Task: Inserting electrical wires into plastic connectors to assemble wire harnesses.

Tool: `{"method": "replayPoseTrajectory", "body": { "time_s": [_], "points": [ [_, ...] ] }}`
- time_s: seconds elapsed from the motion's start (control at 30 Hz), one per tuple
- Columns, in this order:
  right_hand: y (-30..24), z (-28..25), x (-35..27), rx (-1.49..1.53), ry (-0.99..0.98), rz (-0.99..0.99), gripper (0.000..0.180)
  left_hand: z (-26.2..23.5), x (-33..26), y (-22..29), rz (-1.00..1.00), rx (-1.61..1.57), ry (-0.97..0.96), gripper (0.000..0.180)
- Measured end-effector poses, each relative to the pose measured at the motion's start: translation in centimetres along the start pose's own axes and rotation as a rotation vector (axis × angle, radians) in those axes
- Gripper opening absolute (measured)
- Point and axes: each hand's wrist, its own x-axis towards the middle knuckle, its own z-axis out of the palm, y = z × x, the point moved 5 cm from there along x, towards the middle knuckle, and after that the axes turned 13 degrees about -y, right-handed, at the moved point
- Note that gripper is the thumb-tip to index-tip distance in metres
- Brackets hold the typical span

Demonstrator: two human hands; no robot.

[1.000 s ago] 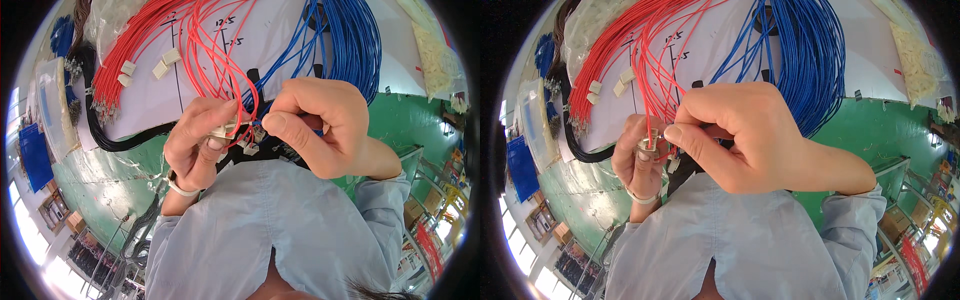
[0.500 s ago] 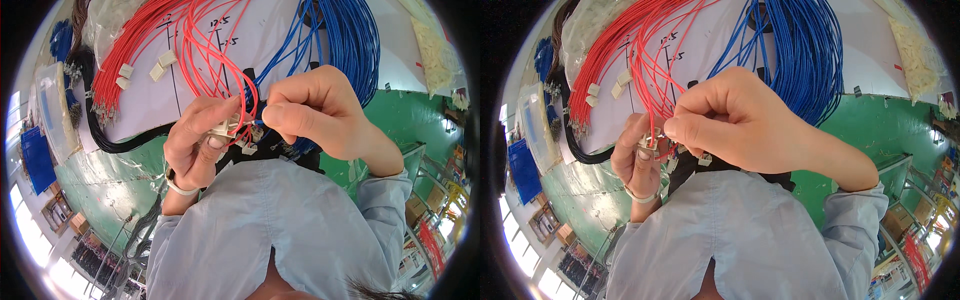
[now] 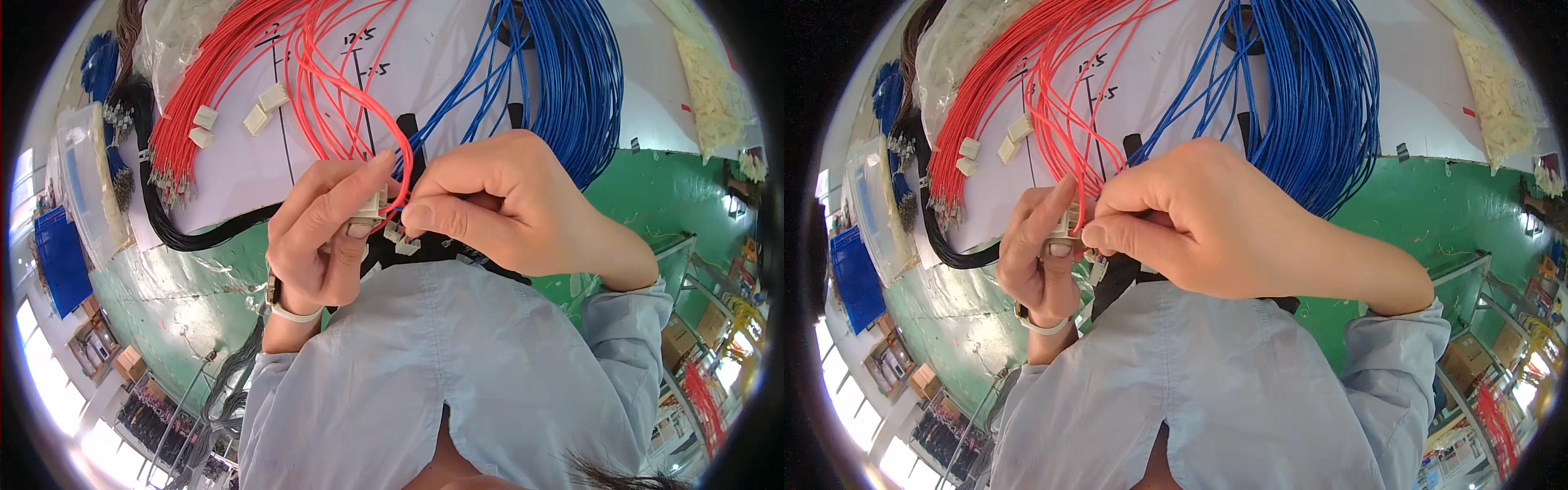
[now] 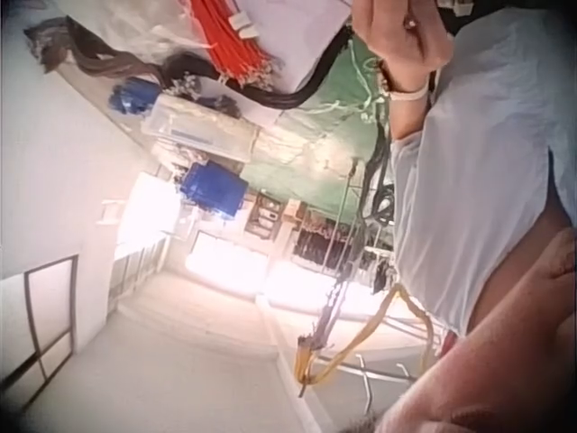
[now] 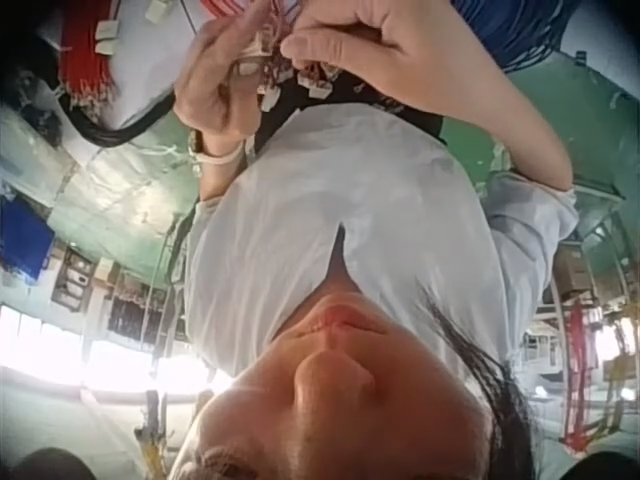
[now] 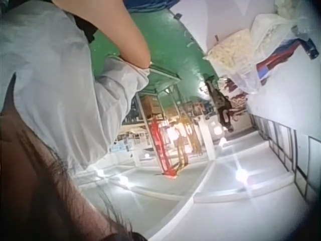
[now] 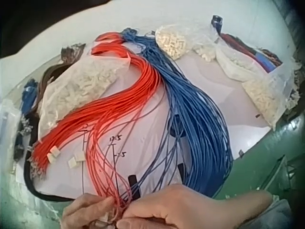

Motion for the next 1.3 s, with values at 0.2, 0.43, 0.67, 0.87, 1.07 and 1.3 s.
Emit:
{"method": "replayPoseTrajectory", "body": {
  "time_s": [0.2, 0.43, 0.67, 0.87, 1.07, 1.3],
  "points": [
    [-0.6, 0.3, 0.2, -0.249, 0.171, -0.273, 0.013, 0.3, 0.1, -0.1, 0.043, 0.026, -0.033, 0.043],
    [0.1, 0.6, 0.2, -0.389, 0.194, -0.382, 0.007, 0.4, 0.0, -0.4, 0.056, 0.024, -0.084, 0.047],
    [0.6, 0.1, 0.0, -0.379, 0.137, -0.369, 0.009, 0.9, 0.0, -0.5, 0.062, -0.012, -0.095, 0.044],
    [-1.2, -2.5, -1.4, -0.338, 0.212, -0.234, 0.018, 0.0, -1.9, -1.0, -0.213, -0.138, 0.053, 0.036],
    [-4.1, -4.0, -1.9, -0.423, 0.351, -0.436, 0.016, 2.7, -3.7, -0.4, -0.352, -0.492, -0.047, 0.024],
    [-2.6, -2.7, -1.9, -0.431, 0.076, -0.544, 0.01, -0.6, -5.5, -0.9, -0.338, -0.53, 0.668, 0.019]
  ]
}}
